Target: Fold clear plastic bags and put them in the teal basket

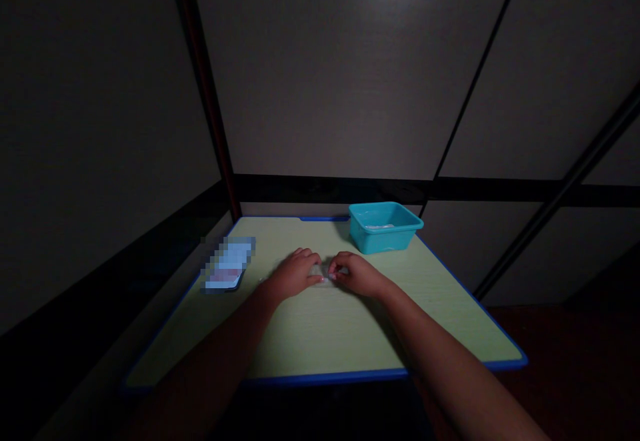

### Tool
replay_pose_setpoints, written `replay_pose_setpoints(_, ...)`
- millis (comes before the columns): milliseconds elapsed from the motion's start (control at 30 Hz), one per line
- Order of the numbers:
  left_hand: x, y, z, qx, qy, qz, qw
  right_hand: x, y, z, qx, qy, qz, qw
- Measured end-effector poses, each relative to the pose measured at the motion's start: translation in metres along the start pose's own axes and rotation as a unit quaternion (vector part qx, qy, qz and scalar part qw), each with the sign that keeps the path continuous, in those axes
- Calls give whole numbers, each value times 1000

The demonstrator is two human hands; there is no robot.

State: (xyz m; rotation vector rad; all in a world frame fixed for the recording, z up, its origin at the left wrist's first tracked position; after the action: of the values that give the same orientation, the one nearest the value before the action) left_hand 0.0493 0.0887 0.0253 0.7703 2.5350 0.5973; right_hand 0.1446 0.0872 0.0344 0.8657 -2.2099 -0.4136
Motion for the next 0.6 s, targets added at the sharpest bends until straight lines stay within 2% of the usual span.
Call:
replay_pose_setpoints(100,-1,2,-4,-26,-21,2,999,-1,0,2,-3,63,13,998)
replay_pose_setpoints(167,-1,5,-11,-64,-37,-9,997,-1,1,0,-13,97,30,995)
replay_pose_setpoints(267,5,8,-23,-131,-59,-53,988,1,3,-5,-35,133,47,989)
replay_pose_setpoints(333,8,9,-27,-154,-73,-80,982,4,3,-8,-46,151,54,986)
replay_pose_setpoints(467,6,9,-24,-139,-115,-106,978,10,3,-10,-50,195,59,978)
replay_pose_setpoints(600,-1,7,-17,-106,-152,-104,977,12,1,-5,-25,205,66,976)
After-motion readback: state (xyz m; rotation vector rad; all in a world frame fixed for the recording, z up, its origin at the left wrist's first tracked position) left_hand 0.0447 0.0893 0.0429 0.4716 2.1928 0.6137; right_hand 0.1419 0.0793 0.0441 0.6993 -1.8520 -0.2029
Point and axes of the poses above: each hand's wrist, its own y-axis towards the middle knuckle, its own z-axis out of the palm, x = y × z, the point moved 9 cm from there along y, towards the middle knuckle, and after that the axes turned 15 degrees about -x, right-handed, at the moved point
